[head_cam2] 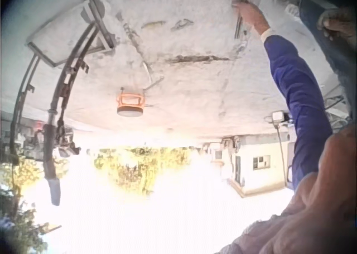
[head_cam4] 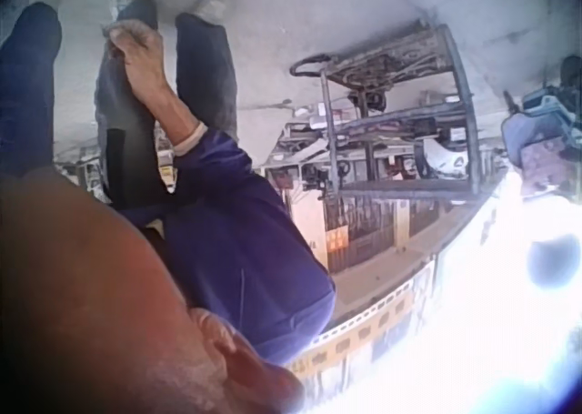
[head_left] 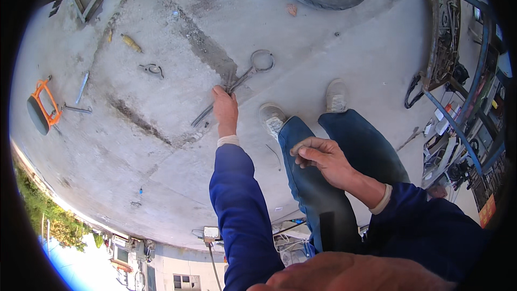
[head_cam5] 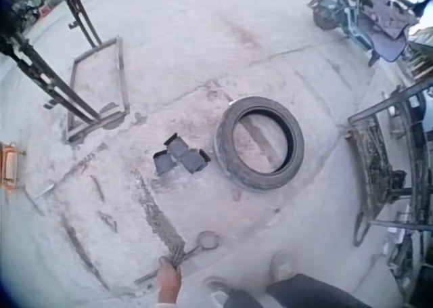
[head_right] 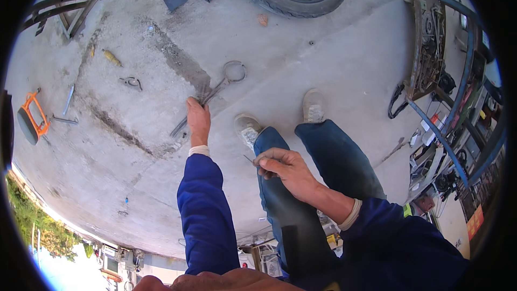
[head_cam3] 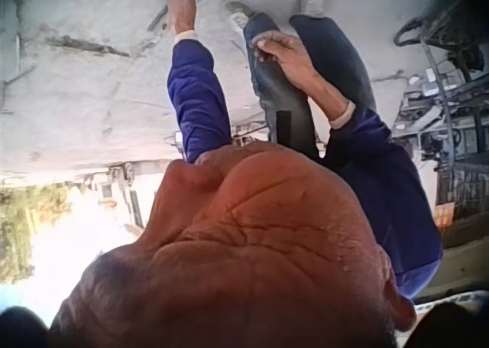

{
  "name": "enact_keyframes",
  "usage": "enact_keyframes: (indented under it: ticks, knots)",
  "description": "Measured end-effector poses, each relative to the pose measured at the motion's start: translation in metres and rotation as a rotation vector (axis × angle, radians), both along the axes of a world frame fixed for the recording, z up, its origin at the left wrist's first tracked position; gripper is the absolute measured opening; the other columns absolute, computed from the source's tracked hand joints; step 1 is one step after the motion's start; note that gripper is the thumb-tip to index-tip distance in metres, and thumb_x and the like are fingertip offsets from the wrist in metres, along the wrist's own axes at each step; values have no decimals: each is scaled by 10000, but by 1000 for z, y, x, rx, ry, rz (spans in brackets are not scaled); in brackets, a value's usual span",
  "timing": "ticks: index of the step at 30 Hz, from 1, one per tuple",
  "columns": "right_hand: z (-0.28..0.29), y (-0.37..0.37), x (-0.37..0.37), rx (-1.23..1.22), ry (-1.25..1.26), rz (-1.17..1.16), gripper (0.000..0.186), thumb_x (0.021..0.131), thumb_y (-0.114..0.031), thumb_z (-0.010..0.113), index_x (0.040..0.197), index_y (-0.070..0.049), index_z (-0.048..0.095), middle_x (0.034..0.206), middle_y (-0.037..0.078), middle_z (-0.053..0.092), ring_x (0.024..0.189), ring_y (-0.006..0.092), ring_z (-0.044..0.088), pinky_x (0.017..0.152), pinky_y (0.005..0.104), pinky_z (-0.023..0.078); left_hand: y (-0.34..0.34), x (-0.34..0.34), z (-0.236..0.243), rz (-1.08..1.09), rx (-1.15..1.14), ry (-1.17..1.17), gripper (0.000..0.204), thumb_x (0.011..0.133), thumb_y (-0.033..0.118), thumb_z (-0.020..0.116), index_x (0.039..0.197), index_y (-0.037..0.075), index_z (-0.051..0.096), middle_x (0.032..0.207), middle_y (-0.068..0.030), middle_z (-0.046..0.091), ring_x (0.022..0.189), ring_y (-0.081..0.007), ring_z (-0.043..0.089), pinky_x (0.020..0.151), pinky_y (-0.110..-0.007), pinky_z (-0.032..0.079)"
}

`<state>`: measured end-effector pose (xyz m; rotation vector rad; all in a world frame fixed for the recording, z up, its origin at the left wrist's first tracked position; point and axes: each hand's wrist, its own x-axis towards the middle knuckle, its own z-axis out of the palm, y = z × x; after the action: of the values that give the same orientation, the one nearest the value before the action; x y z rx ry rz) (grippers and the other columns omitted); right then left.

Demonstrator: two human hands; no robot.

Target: The person uses a cordless drill to remove bolts from a tire rim, then uses pliers and a wrench to manipulate the rim and tire. The person works on a single tire mounted on a stand in an outdoor workshop.

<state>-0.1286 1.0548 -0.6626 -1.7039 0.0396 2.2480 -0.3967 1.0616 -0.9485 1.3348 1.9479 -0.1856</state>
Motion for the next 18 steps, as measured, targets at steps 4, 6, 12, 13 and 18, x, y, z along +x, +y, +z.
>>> enact_keyframes:
  ticks: [4,6,12,13,18]
  knots:
    - [1,-7,3,-32,23,7,216,1083,-183,640,1129,-20,775,1006,44,745,923,109,666,851,289,544,-19,3,-20,-129,-55,149,287,994,87,641,1184,20,436,1294,-217,515,999,-465,716,764,-523,639]
    - [-2,-5,7,-17,18,-11,215,1079,-186,646,1128,-21,776,1020,45,751,930,112,673,854,291,544,-18,2,-30,-230,-12,167,258,1008,87,609,1196,21,446,1286,-202,521,996,-447,726,767,-514,639]
    - [1,-13,7,-21,20,-39,203,1069,-193,657,1117,-38,779,1038,41,755,948,115,676,859,296,544,-28,-3,-37,-380,-9,212,242,1008,89,593,1218,45,480,1274,-172,559,978,-372,756,788,-446,643]
    - [0,-15,6,-21,16,-43,200,1067,-195,659,1113,-42,779,1041,40,754,952,115,676,858,298,544,-27,-3,-33,-418,-5,221,232,1009,92,589,1214,56,487,1269,-164,574,978,-350,762,794,-424,644]
    - [0,-25,-1,-43,-87,-156,230,1038,-233,699,1162,-47,754,1076,41,744,974,128,677,879,316,532,-21,14,2,-428,-126,90,313,978,82,603,1265,42,486,1166,-195,693,994,-426,745,781,-523,612]
